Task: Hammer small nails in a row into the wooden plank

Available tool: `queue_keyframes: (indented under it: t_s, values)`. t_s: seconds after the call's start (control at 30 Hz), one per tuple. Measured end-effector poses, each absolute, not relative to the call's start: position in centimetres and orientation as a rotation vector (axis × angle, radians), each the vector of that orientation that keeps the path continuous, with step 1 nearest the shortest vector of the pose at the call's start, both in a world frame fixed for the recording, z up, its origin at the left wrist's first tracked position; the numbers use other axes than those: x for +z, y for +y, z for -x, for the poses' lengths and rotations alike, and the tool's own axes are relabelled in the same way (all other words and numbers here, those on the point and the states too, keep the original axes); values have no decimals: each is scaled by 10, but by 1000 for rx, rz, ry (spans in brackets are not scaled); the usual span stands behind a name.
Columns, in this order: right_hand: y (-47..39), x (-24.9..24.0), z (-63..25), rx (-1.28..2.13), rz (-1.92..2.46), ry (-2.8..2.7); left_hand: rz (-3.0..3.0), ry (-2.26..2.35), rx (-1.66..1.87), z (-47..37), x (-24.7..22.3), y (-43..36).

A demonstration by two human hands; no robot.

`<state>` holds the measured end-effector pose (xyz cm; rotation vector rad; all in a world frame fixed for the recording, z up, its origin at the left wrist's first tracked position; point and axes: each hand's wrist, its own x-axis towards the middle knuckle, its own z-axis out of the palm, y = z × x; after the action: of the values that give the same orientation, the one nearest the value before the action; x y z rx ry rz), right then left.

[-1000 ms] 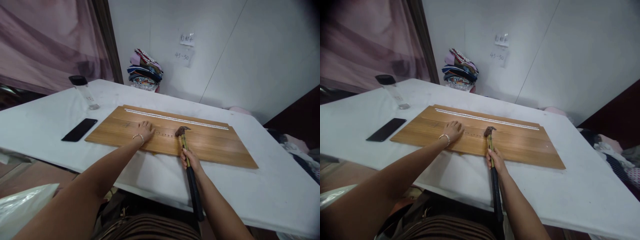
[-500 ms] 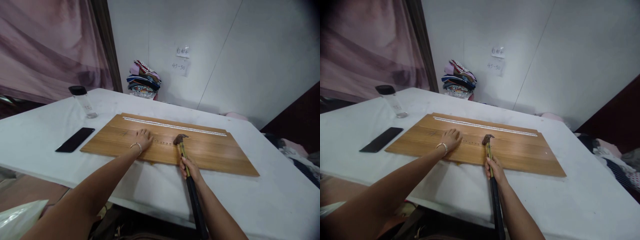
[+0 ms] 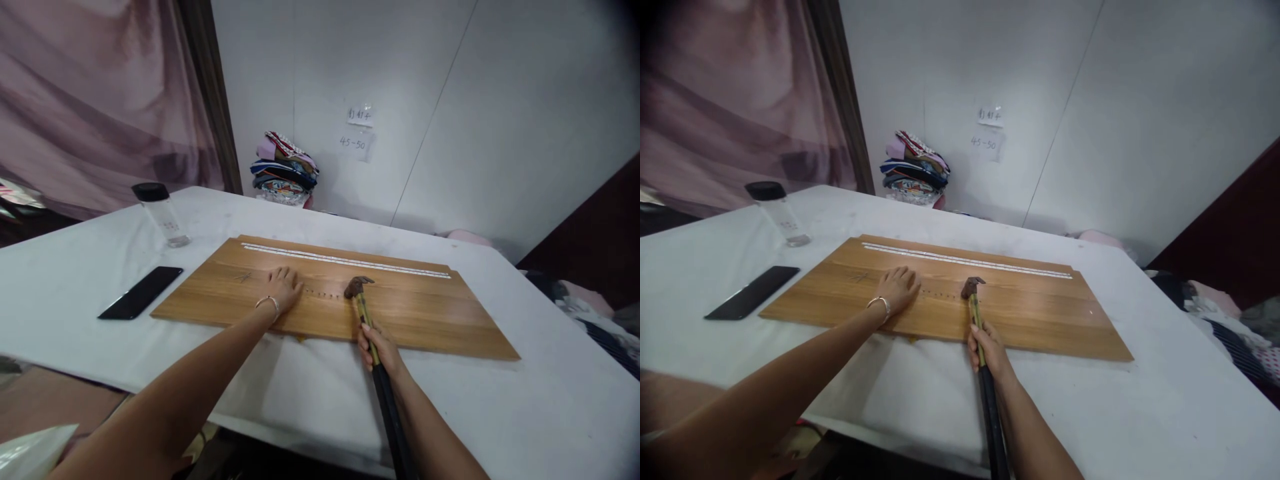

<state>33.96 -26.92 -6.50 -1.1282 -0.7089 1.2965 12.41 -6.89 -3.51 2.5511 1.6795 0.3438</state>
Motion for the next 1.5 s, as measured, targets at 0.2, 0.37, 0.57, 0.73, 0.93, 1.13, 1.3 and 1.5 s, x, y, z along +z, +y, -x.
queue_keyframes:
  t_s: [0.2,0.37,0.57,0.73,0.93,1.13,1.3,1.5]
  values:
    - [-269,-65,-340,1290,1111,-694,-2562,1697,304,-125,-32,-71]
    - [-270,-57,-337,1281,1110,-695,-2574,1692,314,-125,-32,-71]
    - [-270,-44,-336,1310,1137,-725,-2589,1687,301,-124,-30,-71]
    - [-270,-44,-335,1288,1130,-702,-2581,1687,324,-124,-34,-69]
    - [-269,-51,-336,1288,1121,-678,-2563,1696,326,-125,-35,-69]
    - [-267,-62,-339,1303,1108,-685,-2565,1689,314,-125,-30,-71]
    - [-266,-71,-341,1309,1079,-682,-2583,1691,324,-125,-32,-69]
    - [-265,-75,-343,1297,1078,-685,-2589,1677,330,-124,-32,-69]
